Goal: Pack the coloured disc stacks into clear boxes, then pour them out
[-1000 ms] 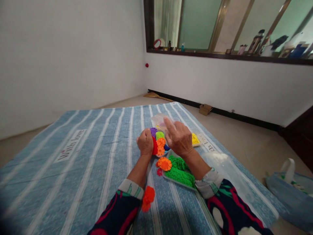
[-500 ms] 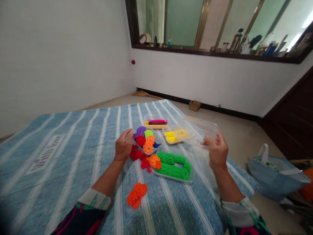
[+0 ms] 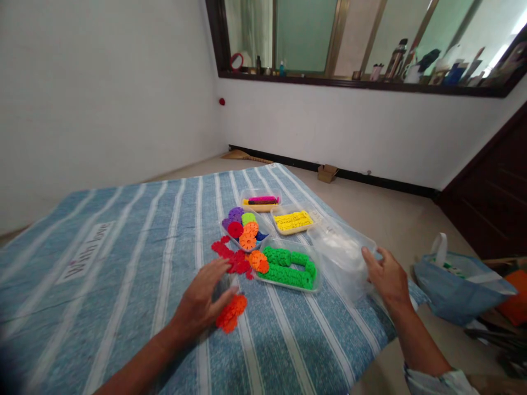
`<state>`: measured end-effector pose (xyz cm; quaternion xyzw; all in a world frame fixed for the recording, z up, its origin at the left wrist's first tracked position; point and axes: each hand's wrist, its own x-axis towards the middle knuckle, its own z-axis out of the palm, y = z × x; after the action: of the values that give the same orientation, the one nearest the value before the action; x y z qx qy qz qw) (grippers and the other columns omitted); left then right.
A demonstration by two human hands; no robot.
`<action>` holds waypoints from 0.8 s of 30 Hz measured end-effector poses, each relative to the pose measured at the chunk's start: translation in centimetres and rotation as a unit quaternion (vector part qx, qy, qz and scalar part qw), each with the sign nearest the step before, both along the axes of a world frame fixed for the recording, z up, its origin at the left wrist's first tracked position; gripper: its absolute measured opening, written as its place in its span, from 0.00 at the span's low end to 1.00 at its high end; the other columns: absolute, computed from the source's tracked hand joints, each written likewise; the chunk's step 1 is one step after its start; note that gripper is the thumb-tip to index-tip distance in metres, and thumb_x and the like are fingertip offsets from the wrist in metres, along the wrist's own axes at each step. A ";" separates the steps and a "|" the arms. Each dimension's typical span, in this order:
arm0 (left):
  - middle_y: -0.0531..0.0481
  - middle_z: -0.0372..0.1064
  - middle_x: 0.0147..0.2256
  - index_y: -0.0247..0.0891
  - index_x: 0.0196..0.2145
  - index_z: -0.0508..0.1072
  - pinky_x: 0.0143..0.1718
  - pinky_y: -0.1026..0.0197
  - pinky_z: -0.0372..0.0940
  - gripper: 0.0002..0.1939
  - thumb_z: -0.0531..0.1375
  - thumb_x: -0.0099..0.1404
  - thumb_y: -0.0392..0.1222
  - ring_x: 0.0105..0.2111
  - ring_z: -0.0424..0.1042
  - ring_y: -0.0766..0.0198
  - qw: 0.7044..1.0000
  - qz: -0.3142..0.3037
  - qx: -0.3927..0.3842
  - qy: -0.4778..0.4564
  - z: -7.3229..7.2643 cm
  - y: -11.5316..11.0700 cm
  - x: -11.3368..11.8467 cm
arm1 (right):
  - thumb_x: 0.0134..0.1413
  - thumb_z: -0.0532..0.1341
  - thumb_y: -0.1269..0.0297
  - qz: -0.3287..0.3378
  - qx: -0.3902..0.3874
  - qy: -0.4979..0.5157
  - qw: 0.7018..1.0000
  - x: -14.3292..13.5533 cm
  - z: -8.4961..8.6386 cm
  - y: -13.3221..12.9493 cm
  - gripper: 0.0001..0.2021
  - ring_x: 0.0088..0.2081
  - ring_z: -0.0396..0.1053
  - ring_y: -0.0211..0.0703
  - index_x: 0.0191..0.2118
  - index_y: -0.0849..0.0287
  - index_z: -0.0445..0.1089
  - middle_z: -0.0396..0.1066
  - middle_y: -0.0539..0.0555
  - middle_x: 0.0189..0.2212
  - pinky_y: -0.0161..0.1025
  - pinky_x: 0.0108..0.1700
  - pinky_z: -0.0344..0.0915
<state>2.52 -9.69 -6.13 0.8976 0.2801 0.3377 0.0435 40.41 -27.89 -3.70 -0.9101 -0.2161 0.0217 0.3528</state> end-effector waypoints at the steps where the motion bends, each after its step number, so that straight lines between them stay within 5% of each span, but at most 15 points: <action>1: 0.37 0.69 0.52 0.37 0.52 0.67 0.54 0.45 0.64 0.24 0.58 0.60 0.50 0.54 0.66 0.49 0.999 -0.019 0.015 0.030 -0.2 -1.3 -0.1 | 0.49 0.52 0.39 0.003 -0.032 -0.029 0.999 0.3 -0.1 -0.1 0.37 0.31 0.72 0.54 0.53 0.67 0.66 0.73 0.58 0.25 0.46 0.36 0.65; 5: 0.37 0.69 0.52 0.38 0.50 0.69 0.53 0.42 0.64 0.21 0.58 0.61 0.48 0.54 0.66 0.47 0.990 -0.065 0.042 0.115 -0.6 -4.2 -0.4 | 0.51 0.50 0.39 -0.003 -0.068 -0.090 0.994 0.4 -0.5 -0.9 0.37 0.38 0.72 0.58 0.54 0.67 0.67 0.75 0.64 0.34 0.48 0.41 0.64; 10: 0.42 0.73 0.46 0.39 0.45 0.71 0.48 0.52 0.67 0.14 0.50 0.65 0.34 0.47 0.71 0.57 0.987 -0.076 0.085 0.114 -1.1 -2.7 -0.5 | 0.52 0.51 0.42 0.015 -0.067 -0.123 0.990 -1.4 -0.1 -1.5 0.30 0.36 0.72 0.55 0.51 0.61 0.69 0.75 0.60 0.35 0.45 0.39 0.64; 15: 0.42 0.74 0.42 0.38 0.41 0.72 0.43 0.54 0.67 0.12 0.50 0.66 0.35 0.42 0.71 0.56 0.986 0.016 0.102 0.131 -1.1 0.4 -0.5 | 0.53 0.52 0.46 0.041 -0.079 -0.141 0.986 -2.0 0.6 -0.7 0.28 0.33 0.72 0.51 0.54 0.59 0.67 0.75 0.58 0.32 0.43 0.35 0.63; 20: 0.42 0.73 0.36 0.37 0.33 0.72 0.35 0.54 0.64 0.11 0.50 0.65 0.36 0.35 0.69 0.55 0.971 0.134 0.087 0.177 -0.1 2.2 -0.4 | 0.48 0.53 0.55 0.053 0.005 -0.042 0.998 -1.7 0.9 0.2 0.29 0.22 0.69 0.45 0.54 0.65 0.66 0.71 0.51 0.20 0.39 0.29 0.63; 24: 0.40 0.72 0.41 0.36 0.39 0.73 0.39 0.51 0.65 0.10 0.52 0.64 0.37 0.39 0.69 0.52 0.976 0.138 0.124 0.114 0.5 1.6 0.0 | 0.40 0.52 0.62 0.023 0.044 -0.006 0.999 -2.0 2.1 0.1 0.28 0.17 0.66 0.42 0.50 0.66 0.69 0.68 0.48 0.15 0.38 0.27 0.63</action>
<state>2.56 -8.11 -5.64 0.8813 0.3600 0.2679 -0.1478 38.36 -27.76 -1.62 -0.8887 -0.2404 0.0150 0.3902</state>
